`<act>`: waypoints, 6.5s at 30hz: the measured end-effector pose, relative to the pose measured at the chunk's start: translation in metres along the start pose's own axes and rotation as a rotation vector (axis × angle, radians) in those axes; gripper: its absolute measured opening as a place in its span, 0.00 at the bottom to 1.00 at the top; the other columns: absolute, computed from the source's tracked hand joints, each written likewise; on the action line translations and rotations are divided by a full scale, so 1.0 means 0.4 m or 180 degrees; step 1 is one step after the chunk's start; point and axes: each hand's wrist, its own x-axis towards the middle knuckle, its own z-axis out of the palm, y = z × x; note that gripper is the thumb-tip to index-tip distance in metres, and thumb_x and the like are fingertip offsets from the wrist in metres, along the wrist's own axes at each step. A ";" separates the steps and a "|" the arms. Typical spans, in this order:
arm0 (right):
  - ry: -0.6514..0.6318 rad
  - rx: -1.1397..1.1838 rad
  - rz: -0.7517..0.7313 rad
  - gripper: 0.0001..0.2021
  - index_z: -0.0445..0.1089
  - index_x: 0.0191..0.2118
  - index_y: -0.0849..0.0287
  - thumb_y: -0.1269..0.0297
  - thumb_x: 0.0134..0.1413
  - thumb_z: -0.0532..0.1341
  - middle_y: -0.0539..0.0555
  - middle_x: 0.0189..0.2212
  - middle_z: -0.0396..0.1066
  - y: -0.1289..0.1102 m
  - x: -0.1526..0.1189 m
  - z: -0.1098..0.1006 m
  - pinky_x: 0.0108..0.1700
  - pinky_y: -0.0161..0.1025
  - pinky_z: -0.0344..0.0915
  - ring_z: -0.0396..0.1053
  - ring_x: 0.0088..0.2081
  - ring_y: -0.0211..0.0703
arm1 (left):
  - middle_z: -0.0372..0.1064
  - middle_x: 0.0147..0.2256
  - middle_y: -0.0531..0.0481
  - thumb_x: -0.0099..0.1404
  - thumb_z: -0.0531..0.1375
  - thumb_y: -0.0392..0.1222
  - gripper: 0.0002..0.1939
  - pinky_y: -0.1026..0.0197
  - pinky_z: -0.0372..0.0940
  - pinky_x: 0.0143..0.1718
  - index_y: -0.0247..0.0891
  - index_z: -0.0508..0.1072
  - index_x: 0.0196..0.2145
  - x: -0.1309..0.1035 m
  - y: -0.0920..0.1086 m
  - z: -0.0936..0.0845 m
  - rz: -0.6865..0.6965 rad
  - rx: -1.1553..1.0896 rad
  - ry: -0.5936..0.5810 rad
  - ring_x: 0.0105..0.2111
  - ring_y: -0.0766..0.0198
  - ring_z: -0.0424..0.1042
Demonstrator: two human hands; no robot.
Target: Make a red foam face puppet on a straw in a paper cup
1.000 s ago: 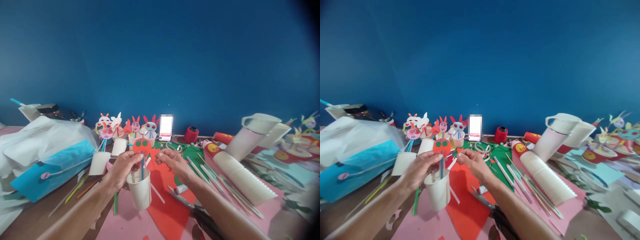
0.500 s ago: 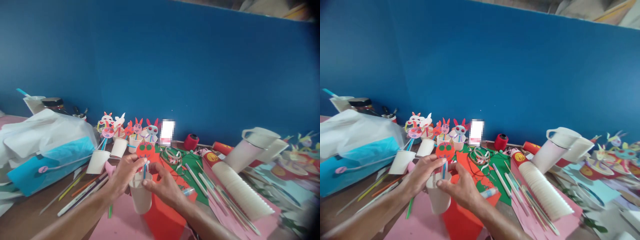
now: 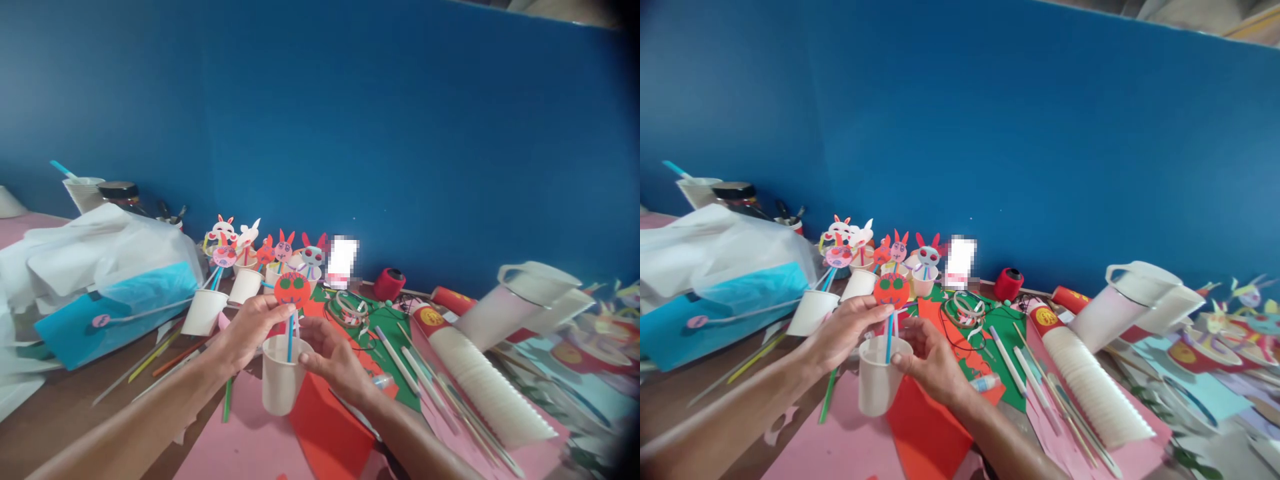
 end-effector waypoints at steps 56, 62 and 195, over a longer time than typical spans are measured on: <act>-0.0600 -0.1998 -0.0822 0.48 0.34 0.62 0.54 0.64 0.41 0.67 0.58 0.55 0.57 -0.096 -0.068 0.031 0.55 0.42 0.56 0.55 0.56 0.48 | 0.67 0.33 0.50 0.63 0.53 0.36 0.10 0.62 0.61 0.36 0.41 0.73 0.37 -0.107 0.107 -0.017 0.1953 0.1507 -0.1102 0.32 0.65 0.64; -0.0603 -0.2114 -0.0861 0.48 0.34 0.62 0.53 0.63 0.41 0.66 0.58 0.55 0.57 -0.112 -0.075 0.034 0.54 0.46 0.57 0.58 0.54 0.50 | 0.67 0.31 0.49 0.62 0.53 0.35 0.09 0.60 0.62 0.36 0.40 0.73 0.34 -0.120 0.132 -0.008 0.1941 0.1582 -0.1194 0.31 0.63 0.65; -0.0572 -0.0367 0.0649 0.04 0.64 0.26 0.62 0.69 0.48 0.58 0.53 0.27 0.72 -0.121 -0.015 -0.061 0.34 0.34 0.60 0.69 0.31 0.37 | 0.74 0.26 0.49 0.57 0.58 0.44 0.10 0.65 0.66 0.27 0.34 0.72 0.31 -0.039 0.057 -0.003 0.0597 0.0918 -0.0009 0.26 0.64 0.72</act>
